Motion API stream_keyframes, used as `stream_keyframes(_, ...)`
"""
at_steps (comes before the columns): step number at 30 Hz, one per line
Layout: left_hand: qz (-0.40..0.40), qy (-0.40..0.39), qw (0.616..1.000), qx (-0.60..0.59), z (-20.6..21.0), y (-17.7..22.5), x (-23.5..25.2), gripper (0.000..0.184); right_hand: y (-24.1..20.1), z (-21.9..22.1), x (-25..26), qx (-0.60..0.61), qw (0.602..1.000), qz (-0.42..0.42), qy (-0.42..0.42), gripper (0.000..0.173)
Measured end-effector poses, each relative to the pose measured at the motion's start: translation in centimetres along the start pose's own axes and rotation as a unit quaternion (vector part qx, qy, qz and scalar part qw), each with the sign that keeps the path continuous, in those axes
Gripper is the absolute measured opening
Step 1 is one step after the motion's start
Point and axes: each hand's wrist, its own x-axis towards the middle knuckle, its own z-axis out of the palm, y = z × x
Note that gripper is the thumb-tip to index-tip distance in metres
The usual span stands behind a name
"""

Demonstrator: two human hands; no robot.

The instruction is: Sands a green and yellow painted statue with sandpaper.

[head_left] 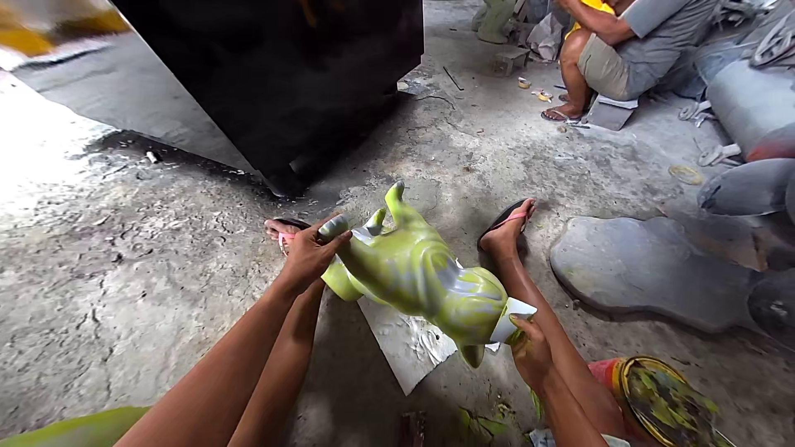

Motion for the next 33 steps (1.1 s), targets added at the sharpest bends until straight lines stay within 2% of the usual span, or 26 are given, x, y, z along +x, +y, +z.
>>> stream_keyframes(2,-0.019,-0.012,1.000,0.006,-0.2,1.0,-0.2,0.036,-1.0,-0.2,-0.2,-0.013,1.000,0.002,0.014,0.040)
stream_keyframes(4,-0.032,-0.029,0.999,0.027,-0.4,1.9,-0.2,0.026,-2.8,-0.5,-0.9,-0.020,0.999,-0.009,0.046,0.038)
stream_keyframes(7,-0.045,-0.041,0.996,0.070,-1.0,2.7,-0.1,0.030,-7.0,-1.5,-4.0,-0.017,0.995,-0.042,0.090,0.030)
stream_keyframes(10,-0.037,-0.049,0.995,0.081,-0.9,2.7,0.2,0.037,-10.6,-5.8,-7.9,-0.057,0.986,-0.075,0.136,0.032)
stream_keyframes(13,-0.052,-0.035,0.995,0.080,-0.5,1.9,0.9,0.043,-12.2,-12.1,-11.1,-0.134,0.966,-0.097,0.198,0.036)
stream_keyframes(16,-0.080,-0.011,0.993,0.091,0.0,1.9,1.7,0.049,-12.4,-18.1,-13.4,-0.167,0.938,-0.082,0.291,0.036)
stream_keyframes(20,-0.092,-0.002,0.992,0.086,0.8,2.4,3.0,0.051,-11.9,-22.7,-15.3,-0.214,0.900,-0.050,0.377,0.032)
stream_keyframes(25,-0.108,-0.003,0.990,0.087,1.8,2.2,5.0,0.051,-10.4,-24.0,-15.2,-0.247,0.886,-0.017,0.393,0.030)
stream_keyframes(29,-0.082,-0.012,0.996,0.045,1.5,0.0,7.0,0.049,-10.0,-24.5,-14.2,-0.248,0.868,-0.023,0.429,0.031)
stream_keyframes(31,-0.053,0.003,0.998,0.033,1.4,-0.9,7.4,0.059,-10.1,-25.0,-13.8,-0.240,0.866,-0.015,0.438,0.030)
stream_keyframes(33,0.012,0.034,0.997,0.067,0.8,-1.9,7.3,0.081,-10.1,-25.7,-13.5,-0.235,0.873,-0.006,0.428,0.029)
